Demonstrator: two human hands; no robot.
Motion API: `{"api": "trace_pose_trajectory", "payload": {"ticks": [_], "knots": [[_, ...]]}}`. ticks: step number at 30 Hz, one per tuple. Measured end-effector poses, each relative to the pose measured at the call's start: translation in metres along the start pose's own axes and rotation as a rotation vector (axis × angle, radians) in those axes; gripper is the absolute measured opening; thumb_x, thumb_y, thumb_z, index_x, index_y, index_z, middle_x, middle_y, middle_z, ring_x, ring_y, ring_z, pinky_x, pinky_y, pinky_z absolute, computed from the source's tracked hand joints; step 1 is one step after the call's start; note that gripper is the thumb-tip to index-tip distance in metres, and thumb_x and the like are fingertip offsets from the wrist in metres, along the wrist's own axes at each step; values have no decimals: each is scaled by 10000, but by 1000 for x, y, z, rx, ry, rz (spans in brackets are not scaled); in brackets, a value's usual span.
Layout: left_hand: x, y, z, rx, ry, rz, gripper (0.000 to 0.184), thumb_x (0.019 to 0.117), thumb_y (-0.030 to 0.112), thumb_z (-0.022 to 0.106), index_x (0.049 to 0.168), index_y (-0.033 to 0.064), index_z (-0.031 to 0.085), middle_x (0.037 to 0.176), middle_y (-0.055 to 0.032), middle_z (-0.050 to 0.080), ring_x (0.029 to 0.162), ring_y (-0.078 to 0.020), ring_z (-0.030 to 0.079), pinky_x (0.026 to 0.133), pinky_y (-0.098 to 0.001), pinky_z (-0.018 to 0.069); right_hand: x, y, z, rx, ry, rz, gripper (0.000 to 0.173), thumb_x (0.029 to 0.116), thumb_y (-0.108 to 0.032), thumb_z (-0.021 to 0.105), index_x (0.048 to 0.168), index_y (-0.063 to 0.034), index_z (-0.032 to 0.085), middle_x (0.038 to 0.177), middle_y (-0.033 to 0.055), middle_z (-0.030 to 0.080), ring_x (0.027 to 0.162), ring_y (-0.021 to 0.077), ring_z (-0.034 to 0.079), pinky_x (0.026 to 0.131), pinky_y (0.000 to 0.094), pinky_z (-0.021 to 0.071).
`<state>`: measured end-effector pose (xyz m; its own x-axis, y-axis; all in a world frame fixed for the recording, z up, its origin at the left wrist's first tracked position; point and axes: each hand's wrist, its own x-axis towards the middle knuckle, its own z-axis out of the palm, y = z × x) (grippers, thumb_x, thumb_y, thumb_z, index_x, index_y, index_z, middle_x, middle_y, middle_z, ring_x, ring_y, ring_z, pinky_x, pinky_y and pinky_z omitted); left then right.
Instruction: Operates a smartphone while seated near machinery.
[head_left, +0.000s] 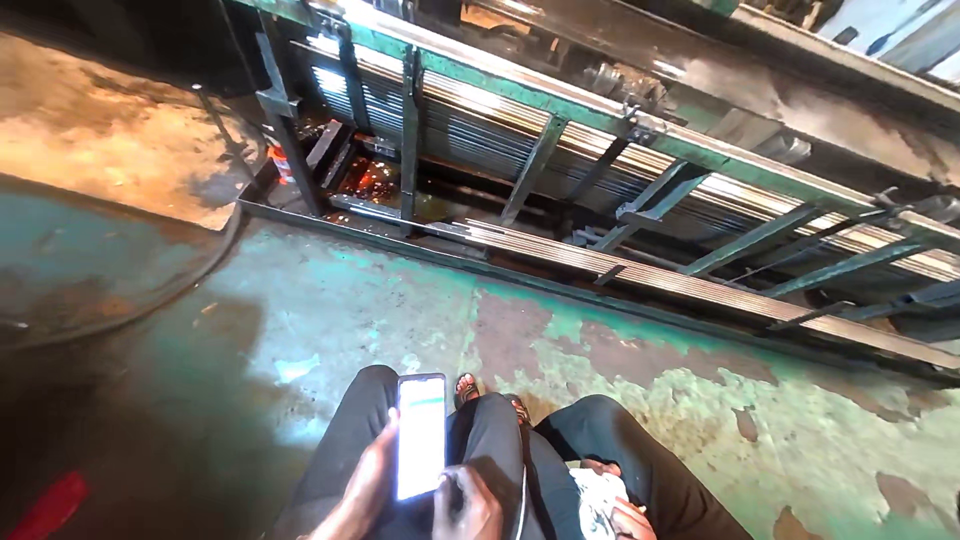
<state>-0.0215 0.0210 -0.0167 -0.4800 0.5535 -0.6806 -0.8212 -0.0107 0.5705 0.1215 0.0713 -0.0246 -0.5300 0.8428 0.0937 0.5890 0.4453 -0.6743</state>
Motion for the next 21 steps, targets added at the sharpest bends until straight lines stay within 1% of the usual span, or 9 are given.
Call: {"api": "trace_pose_trajectory", "payload": {"ticks": [3,5,7,9,10,12,15,18,21], "knots": [[-2,3,3,-17,2,-18,515,1118,406,281,1208,52,644,968,-102,749,890,-196,738,789,-379,622,1,1,-2,56,-14,4,131,833,-147,647,856,-66,747,773,20,716,653,108,682,597,319,580],[-4,5,5,-28,2,-22,510,1120,401,277,1206,55,641,964,-95,749,890,-187,738,788,-370,623,4,4,-3,143,-15,31,138,836,-102,608,844,-42,733,745,25,698,643,83,657,605,280,560],[-4,7,5,-32,3,-28,508,1119,401,285,1201,53,646,963,-98,749,890,-190,739,787,-370,622,8,5,-5,254,-14,101,156,872,-59,574,848,-28,725,715,11,673,622,42,622,598,225,531],[-4,7,4,-26,-1,-27,508,1119,399,284,1196,54,648,962,-101,750,892,-193,740,788,-369,623,11,6,-5,325,6,173,168,898,-41,556,867,-31,721,700,-8,653,609,21,601,592,202,515],[-4,7,4,-29,-6,-23,505,1119,396,287,1198,51,647,964,-104,750,893,-195,740,792,-371,623,12,6,-5,336,21,191,167,907,-42,560,886,-32,726,716,-8,660,623,18,604,604,199,517],[-2,6,3,-40,-11,-20,503,1118,396,292,1200,50,648,965,-108,750,893,-201,741,792,-376,625,12,8,-2,320,48,187,146,905,-57,596,927,-30,738,809,14,698,712,24,644,673,197,546],[-2,5,2,-42,-15,-25,513,1116,406,290,1214,48,644,975,-115,753,896,-210,744,793,-388,627,12,11,2,290,38,169,162,890,-82,642,1008,-29,739,948,66,702,841,76,677,755,226,576],[-2,7,3,-9,14,-22,503,1118,397,296,1218,45,642,975,-105,750,901,-202,740,799,-383,625,11,10,2,263,-49,188,236,918,-113,652,1122,-18,722,1045,110,699,912,136,692,790,289,592],[-3,7,4,-10,32,-20,492,1118,386,307,1205,39,644,960,-106,749,883,-198,740,785,-374,625,10,7,1,205,-173,199,319,962,-130,589,1249,-34,692,1128,112,718,967,166,709,859,361,592]]}}
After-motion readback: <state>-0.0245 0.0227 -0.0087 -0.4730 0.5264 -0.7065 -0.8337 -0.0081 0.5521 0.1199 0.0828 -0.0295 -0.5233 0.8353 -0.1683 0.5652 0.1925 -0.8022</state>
